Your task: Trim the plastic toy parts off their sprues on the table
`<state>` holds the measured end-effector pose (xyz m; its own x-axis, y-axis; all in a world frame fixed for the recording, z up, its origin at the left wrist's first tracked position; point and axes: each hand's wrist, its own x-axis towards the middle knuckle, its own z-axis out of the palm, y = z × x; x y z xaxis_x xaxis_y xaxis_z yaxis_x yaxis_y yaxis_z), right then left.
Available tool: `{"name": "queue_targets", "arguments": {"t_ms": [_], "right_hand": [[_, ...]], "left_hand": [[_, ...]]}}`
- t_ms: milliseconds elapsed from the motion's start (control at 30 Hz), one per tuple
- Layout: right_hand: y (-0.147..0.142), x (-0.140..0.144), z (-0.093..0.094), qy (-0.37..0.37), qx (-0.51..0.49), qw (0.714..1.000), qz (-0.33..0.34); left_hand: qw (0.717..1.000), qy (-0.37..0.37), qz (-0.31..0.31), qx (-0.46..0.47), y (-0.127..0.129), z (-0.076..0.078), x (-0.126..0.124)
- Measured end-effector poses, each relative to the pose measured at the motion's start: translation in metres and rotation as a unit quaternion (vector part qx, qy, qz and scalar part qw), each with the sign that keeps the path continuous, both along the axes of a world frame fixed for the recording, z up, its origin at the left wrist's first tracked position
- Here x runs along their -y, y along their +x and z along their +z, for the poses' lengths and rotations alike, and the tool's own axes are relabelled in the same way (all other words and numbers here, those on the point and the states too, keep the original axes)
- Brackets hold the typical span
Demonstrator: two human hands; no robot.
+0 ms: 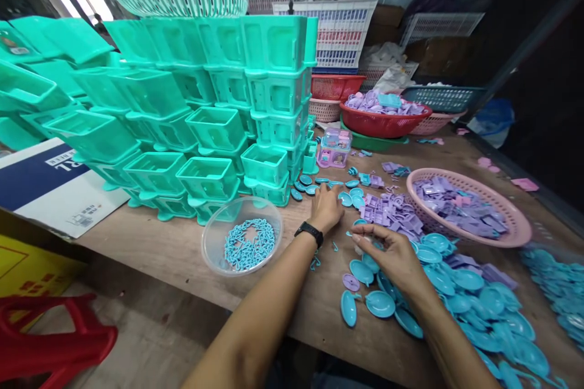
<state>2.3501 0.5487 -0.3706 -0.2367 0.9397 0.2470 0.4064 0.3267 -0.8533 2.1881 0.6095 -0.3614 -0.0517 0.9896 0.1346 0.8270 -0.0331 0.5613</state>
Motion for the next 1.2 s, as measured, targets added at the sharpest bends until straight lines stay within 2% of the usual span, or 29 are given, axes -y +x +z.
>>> {"name": "queue_targets", "arguments": {"t_ms": [133,300,433,600,700,833,1033,1200], "right_hand": [[0.009,0.006,0.001,0.032,0.049,0.998,0.033],[0.011,0.02,0.002,0.017,0.065,0.996,0.051],[0.009,0.027,-0.002,-0.034,0.018,0.999,0.023],[0.002,0.029,-0.005,-0.078,-0.042,0.995,-0.04],[-0.006,0.031,-0.002,-0.046,-0.047,0.995,-0.075],[-0.018,0.037,0.004,0.056,0.006,0.992,-0.109],[-0.022,0.035,0.003,0.114,0.054,0.991,-0.054],[-0.019,0.032,-0.005,0.102,0.086,0.991,0.028]], "left_hand": [[1.0,-0.003,-0.007,-0.015,0.009,-0.003,-0.011],[1.0,0.001,-0.003,-0.008,0.01,0.001,-0.001],[0.999,0.017,0.012,0.033,0.002,0.004,0.025],[0.982,0.044,0.005,0.186,-0.009,-0.002,0.069],[0.967,0.034,-0.003,0.253,-0.013,-0.006,0.09],[0.948,0.002,0.017,0.318,-0.015,-0.003,0.107],[0.918,0.001,0.022,0.396,-0.013,0.003,0.116],[0.917,0.015,0.029,0.396,-0.013,-0.002,0.117]]}}
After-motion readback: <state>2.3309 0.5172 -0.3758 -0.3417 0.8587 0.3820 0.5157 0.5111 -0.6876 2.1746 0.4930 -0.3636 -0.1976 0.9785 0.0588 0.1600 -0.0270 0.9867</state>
